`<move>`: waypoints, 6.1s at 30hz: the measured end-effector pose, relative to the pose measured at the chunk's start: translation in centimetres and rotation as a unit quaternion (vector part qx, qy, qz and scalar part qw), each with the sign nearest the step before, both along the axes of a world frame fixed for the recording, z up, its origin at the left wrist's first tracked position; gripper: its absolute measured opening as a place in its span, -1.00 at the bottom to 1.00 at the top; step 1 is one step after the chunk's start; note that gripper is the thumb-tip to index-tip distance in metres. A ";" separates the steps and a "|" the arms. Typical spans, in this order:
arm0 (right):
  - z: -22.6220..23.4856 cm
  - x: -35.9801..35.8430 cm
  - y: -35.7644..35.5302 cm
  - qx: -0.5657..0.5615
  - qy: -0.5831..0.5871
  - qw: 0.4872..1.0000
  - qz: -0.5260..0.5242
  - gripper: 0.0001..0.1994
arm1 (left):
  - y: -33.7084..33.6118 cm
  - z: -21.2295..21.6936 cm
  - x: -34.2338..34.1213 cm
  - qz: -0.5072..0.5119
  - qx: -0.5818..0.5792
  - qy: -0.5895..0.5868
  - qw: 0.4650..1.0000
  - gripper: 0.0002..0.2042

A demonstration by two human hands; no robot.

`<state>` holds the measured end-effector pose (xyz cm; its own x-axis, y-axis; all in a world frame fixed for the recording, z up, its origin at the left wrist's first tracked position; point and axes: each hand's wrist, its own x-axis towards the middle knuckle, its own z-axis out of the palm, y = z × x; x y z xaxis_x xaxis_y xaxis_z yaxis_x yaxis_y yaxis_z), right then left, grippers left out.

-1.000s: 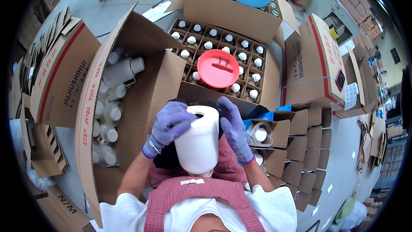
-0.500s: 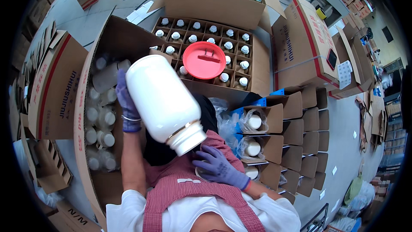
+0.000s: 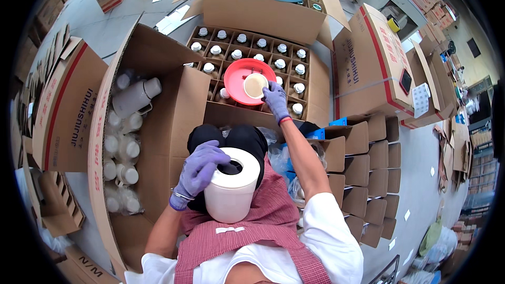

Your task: The person assembles white electric kettles by inserting black heating elements and white lids into the kettle bodies. They then wrap each assembled kettle in a plastic bag and place it into a cardboard box. The person also places white bottle caps into a separate compartmentalized box.

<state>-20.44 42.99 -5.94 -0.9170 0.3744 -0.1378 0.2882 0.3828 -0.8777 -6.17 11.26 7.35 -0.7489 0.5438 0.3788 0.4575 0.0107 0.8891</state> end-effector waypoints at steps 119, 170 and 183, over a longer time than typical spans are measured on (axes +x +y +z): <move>21.4 18.3 -11.6 -0.039 0.369 0.856 0.359 -0.16 | -1.8 -2.0 3.2 -0.082 -0.107 -0.123 0.983 -0.11; 9.3 5.5 -5.5 0.186 0.317 0.914 0.174 -0.23 | 7.9 -4.2 -14.1 -0.111 0.208 -0.426 0.874 -0.35; 19.3 12.2 -9.5 0.008 0.271 0.952 0.142 -0.35 | 7.4 3.6 -6.5 -0.055 0.222 -0.277 0.933 -0.21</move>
<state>-8.20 33.51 13.33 -0.9162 0.0991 0.3883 -0.3225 0.3929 -0.8612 -12.66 18.67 10.97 -0.8451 0.5115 0.1554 -0.0982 -0.4344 0.8954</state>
